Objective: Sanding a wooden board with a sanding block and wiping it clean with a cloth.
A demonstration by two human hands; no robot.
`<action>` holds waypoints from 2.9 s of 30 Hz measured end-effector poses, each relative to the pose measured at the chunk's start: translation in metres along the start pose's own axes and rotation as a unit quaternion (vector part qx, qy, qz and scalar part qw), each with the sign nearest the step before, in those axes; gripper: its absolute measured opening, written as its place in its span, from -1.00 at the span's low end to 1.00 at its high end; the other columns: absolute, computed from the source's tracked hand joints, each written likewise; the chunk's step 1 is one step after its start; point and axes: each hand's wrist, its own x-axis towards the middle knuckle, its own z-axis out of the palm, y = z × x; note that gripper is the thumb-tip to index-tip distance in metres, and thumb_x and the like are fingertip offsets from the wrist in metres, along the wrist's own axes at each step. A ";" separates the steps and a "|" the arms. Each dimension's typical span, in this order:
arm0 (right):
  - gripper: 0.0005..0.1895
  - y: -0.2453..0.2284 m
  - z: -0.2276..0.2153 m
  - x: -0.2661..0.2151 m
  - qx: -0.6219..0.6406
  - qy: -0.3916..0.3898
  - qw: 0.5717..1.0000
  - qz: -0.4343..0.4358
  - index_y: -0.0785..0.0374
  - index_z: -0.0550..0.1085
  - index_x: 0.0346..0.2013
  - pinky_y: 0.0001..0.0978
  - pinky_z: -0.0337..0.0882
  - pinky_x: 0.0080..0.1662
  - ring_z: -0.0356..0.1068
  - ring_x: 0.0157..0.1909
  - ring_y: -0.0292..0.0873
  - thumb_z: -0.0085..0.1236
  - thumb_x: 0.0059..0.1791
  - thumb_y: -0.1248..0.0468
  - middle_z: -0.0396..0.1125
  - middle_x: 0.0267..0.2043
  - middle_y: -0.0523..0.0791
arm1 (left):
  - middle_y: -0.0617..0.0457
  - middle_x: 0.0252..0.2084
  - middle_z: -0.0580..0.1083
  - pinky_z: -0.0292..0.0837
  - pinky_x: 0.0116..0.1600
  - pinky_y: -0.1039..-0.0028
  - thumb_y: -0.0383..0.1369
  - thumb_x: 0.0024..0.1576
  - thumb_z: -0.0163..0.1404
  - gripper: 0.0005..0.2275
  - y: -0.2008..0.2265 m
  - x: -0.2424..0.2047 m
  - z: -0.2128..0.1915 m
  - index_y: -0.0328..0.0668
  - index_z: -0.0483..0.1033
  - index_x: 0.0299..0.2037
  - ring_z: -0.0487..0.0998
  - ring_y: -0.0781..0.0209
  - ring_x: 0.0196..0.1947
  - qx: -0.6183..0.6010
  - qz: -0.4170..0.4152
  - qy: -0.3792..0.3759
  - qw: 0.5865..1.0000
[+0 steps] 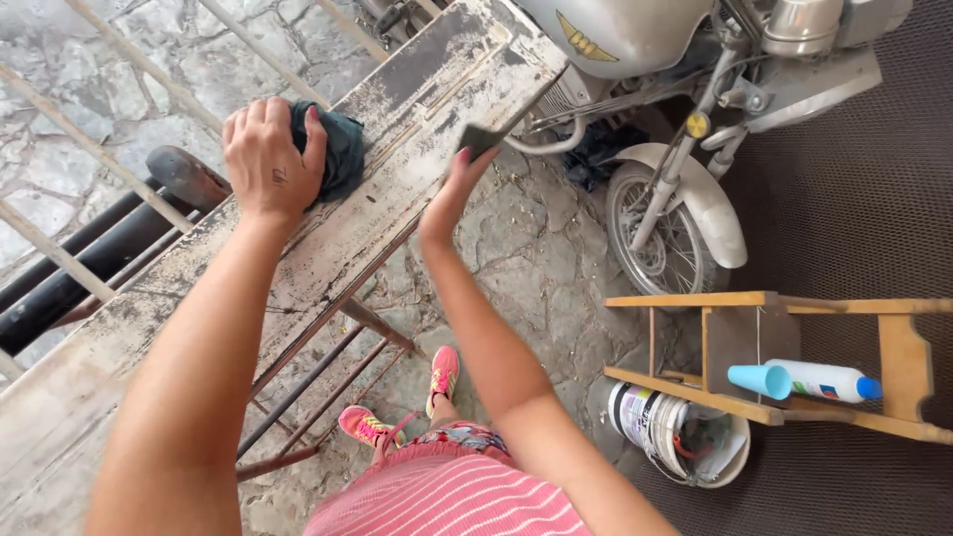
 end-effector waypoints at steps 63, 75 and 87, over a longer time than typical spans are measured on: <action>-0.21 0.038 0.043 -0.281 0.001 -0.097 0.993 -0.068 0.23 -0.48 0.53 0.01 -0.55 0.46 -0.67 0.58 0.15 -0.36 0.16 0.14 -0.73 0.56 0.22 | 0.04 -0.35 0.31 0.33 -0.17 0.33 -0.14 0.28 -0.02 -0.73 -0.090 -0.183 -0.148 -0.17 0.42 -0.30 0.45 0.03 -0.30 0.083 0.091 0.115 0.986; -0.19 0.016 0.046 -0.236 0.034 -0.027 0.999 -0.018 0.24 -0.48 0.53 -0.02 -0.54 0.49 -0.61 0.59 0.12 -0.32 0.20 0.03 -0.71 0.56 0.21 | 0.03 -0.34 0.32 0.31 -0.19 0.32 -0.17 0.28 -0.01 -0.75 -0.086 -0.186 -0.154 -0.19 0.42 -0.29 0.43 0.03 -0.31 0.063 0.082 0.103 0.989; -0.07 0.016 0.025 -0.137 -0.023 -0.015 0.999 -0.040 0.31 -0.44 0.52 -0.04 -0.54 0.51 -0.61 0.61 0.11 -0.33 0.17 -0.20 -0.63 0.57 0.23 | 0.03 -0.35 0.29 0.31 -0.20 0.32 -0.11 0.31 -0.01 -0.70 -0.090 -0.183 -0.150 -0.18 0.41 -0.29 0.41 0.04 -0.31 0.080 0.103 0.117 0.984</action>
